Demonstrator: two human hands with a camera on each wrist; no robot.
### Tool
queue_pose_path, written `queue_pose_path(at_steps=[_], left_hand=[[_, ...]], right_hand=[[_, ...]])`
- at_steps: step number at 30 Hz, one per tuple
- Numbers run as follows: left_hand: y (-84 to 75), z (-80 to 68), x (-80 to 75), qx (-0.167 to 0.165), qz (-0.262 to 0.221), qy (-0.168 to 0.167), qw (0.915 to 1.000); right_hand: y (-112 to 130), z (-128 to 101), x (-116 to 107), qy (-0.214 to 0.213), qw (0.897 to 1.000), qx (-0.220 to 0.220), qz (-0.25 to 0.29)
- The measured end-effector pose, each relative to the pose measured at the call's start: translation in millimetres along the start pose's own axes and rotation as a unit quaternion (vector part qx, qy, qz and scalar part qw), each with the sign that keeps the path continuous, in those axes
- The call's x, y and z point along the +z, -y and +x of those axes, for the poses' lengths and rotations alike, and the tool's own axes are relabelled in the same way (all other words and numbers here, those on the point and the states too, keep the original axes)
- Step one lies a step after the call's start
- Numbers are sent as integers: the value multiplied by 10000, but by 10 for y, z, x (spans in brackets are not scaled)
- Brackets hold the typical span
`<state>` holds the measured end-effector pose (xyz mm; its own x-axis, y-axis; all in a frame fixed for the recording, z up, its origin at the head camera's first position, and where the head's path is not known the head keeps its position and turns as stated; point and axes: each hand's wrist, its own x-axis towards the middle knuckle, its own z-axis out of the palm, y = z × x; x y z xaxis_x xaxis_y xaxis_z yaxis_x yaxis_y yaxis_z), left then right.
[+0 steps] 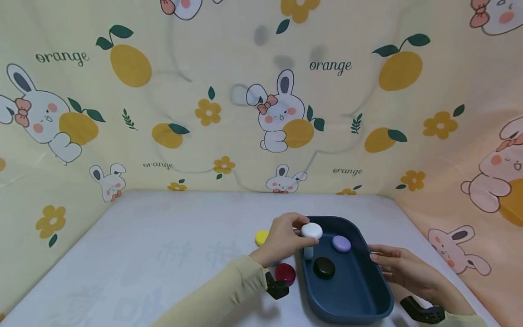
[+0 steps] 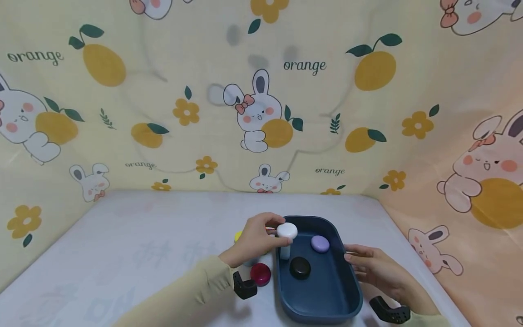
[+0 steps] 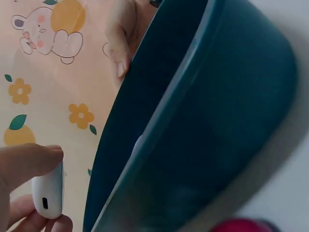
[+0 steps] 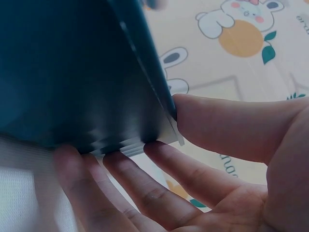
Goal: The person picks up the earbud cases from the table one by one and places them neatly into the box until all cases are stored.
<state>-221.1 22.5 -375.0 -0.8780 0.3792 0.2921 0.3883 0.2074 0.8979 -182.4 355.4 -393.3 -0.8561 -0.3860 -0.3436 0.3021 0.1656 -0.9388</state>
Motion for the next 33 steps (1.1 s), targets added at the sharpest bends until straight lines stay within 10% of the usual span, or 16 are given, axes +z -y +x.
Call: queue_pose_path(at_steps=[15,33], left_hand=[[83,195,310,-123,536,187,9983],[59,90,155,-273,-103,266,9992]], right_hand=[[-22,8,3,-124,9998,-57,-167],[-28,-3,-3,-144,9996,-67,-252]])
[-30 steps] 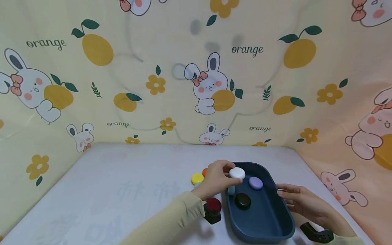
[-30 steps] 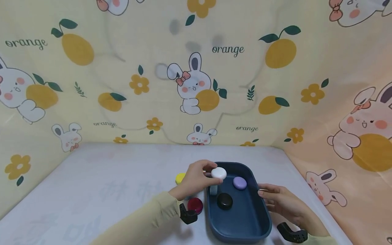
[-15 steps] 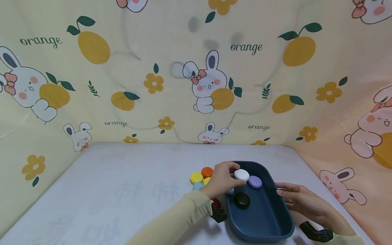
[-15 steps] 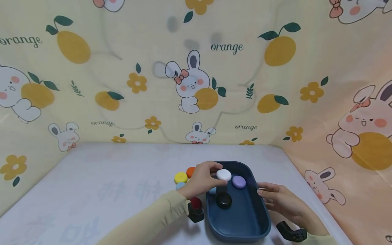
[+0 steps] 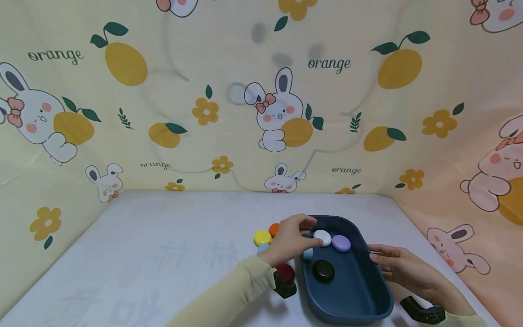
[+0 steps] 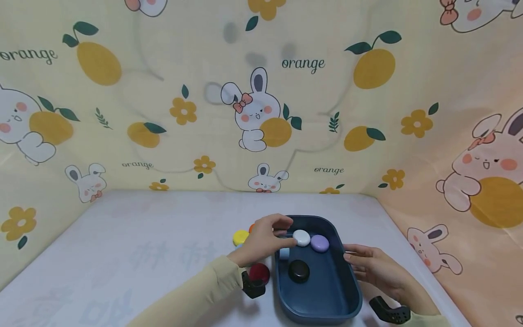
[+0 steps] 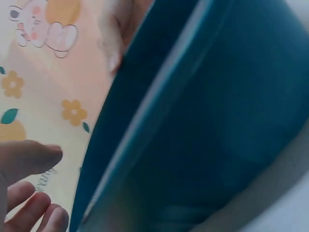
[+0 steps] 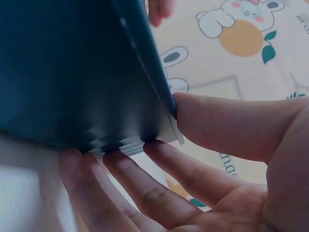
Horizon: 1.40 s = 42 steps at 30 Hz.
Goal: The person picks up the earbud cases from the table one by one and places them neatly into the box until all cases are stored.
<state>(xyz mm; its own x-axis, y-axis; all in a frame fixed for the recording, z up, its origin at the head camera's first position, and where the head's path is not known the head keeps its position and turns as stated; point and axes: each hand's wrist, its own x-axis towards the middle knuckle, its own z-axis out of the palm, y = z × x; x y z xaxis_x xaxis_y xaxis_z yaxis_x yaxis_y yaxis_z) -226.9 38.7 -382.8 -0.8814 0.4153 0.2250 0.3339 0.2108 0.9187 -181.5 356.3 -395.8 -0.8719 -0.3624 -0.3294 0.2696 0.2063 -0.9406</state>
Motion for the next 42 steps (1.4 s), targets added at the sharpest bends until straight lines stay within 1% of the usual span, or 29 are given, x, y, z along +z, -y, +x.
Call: queue_pose_path(at_steps=[4,7,13,19,24,29,33,37,42], left_hand=[[-9,-102,-163,200,-184,-246,9993],[-2,-186,-300,230,-152,-408,9988],[43,-351,-545,31,-42,-672,9977],[117,-510,-707,-216,122,-821,9963],[183,-596,-772,-450,130,-991,9940],[274,-653,-765,-635,-21,-905,9939],[340,-695,-775,-654,-30,-913,9937],[415,-716,-809,-638,97,-934,9935],[521,-714,-847,-582,245,-797,9948]], right_hand=[[5,14,8,37,10000,-6,29],[7,17,4,98,9999,-13,75],[0,15,-8,117,9999,21,82],[-2,34,-12,87,9999,66,40],[-3,49,-15,17,9999,132,-62],[-11,41,-17,32,9999,165,-2],[-25,32,-18,126,9998,112,59],[-25,32,-24,221,9997,42,86],[-13,30,-26,180,9998,47,-38]])
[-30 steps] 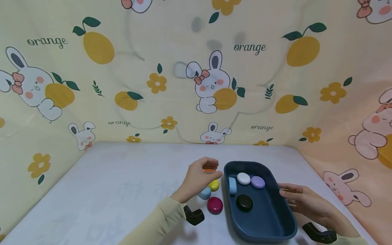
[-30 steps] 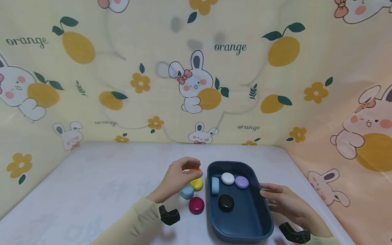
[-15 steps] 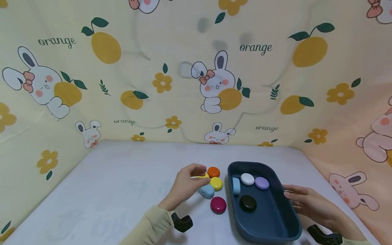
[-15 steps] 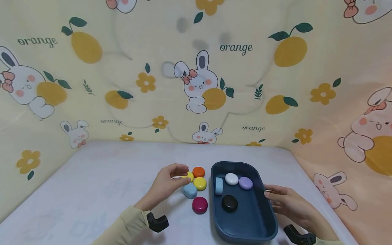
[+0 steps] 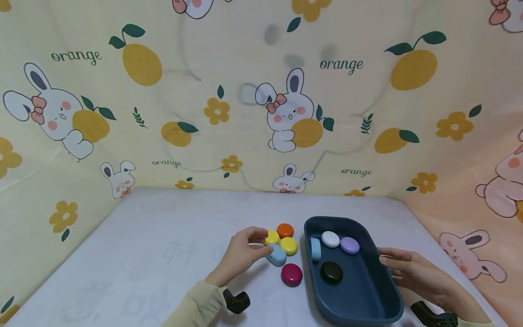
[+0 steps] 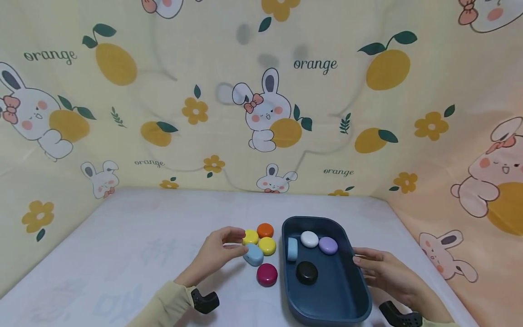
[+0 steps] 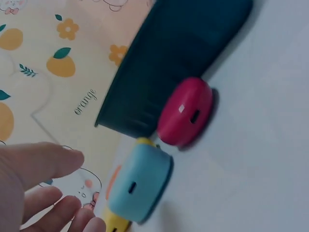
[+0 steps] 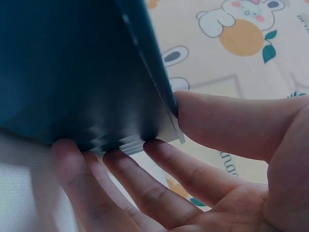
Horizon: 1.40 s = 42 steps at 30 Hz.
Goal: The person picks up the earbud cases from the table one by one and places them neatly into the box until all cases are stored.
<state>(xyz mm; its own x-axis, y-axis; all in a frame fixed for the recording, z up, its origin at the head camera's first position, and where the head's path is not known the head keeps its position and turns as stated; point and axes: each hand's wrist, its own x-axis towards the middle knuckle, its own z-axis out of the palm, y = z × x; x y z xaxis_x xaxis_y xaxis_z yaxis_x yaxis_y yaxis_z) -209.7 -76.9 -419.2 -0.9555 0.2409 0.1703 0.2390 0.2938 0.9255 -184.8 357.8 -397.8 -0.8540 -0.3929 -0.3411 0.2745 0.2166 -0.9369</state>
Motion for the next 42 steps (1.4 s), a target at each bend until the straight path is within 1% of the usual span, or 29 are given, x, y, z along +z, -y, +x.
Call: queue_pose_path(at_steps=[5,13,19,25,34,42], left_hand=[[93,18,-13,-49,64,142,9999],[163,41,3,-85,-15,239,9997],[162,53,35,-11,25,255,9997],[175,37,56,-39,73,244,9997],[185,29,81,8,172,267,9995],[196,21,102,-56,180,354,9992]], right_hand=[[2,4,5,-6,10000,0,1],[9,-12,2,-94,9999,34,-41],[-2,-16,-20,-88,10000,2,21],[-2,-15,-9,-28,9999,-16,114],[12,-6,-21,142,9995,-72,261],[1,-7,-6,-62,9999,30,82]])
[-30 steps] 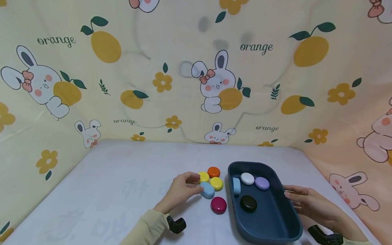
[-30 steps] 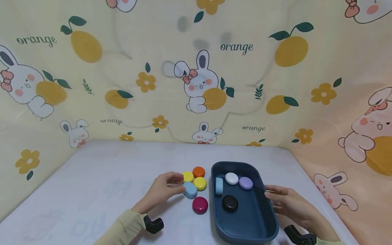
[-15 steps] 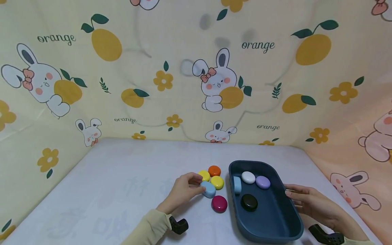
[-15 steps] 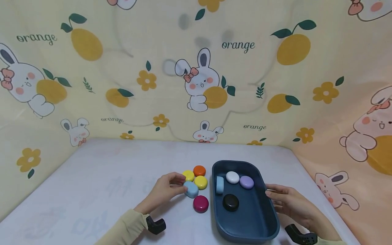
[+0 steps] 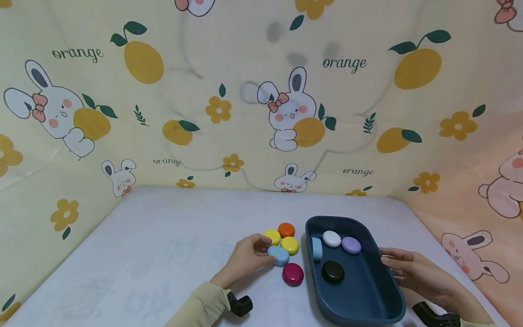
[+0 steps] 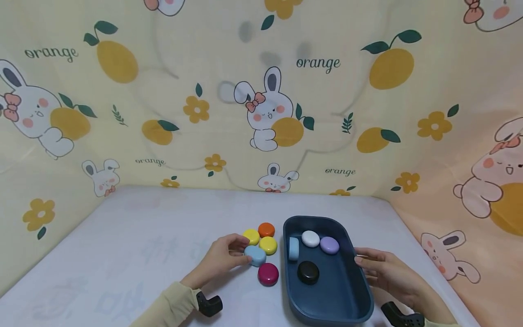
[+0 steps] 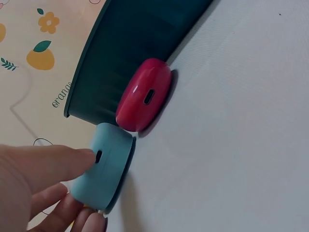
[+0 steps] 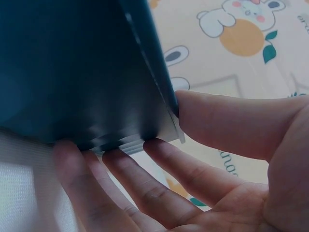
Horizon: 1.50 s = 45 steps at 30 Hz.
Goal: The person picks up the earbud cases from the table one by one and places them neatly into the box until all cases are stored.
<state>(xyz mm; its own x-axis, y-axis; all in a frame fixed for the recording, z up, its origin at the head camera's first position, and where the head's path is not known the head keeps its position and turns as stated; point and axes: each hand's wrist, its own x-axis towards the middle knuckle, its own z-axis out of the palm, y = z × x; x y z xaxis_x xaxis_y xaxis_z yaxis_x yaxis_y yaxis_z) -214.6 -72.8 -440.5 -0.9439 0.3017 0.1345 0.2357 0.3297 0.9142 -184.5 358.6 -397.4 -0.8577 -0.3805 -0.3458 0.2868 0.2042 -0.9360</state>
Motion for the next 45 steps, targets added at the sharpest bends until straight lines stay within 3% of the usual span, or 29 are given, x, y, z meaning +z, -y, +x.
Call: queue_pose_path(at_steps=[21,29,45], left_hand=[[-13,-21,16,22,312,113,9994],[-12,-50,38,-136,343,209,9991],[11,-25,35,-10,653,194,9977]], right_hand=[[16,-8,4,84,10000,-32,15],[-34,-5,2,122,9999,-30,60],[-11,5,-10,129,9999,5,114]])
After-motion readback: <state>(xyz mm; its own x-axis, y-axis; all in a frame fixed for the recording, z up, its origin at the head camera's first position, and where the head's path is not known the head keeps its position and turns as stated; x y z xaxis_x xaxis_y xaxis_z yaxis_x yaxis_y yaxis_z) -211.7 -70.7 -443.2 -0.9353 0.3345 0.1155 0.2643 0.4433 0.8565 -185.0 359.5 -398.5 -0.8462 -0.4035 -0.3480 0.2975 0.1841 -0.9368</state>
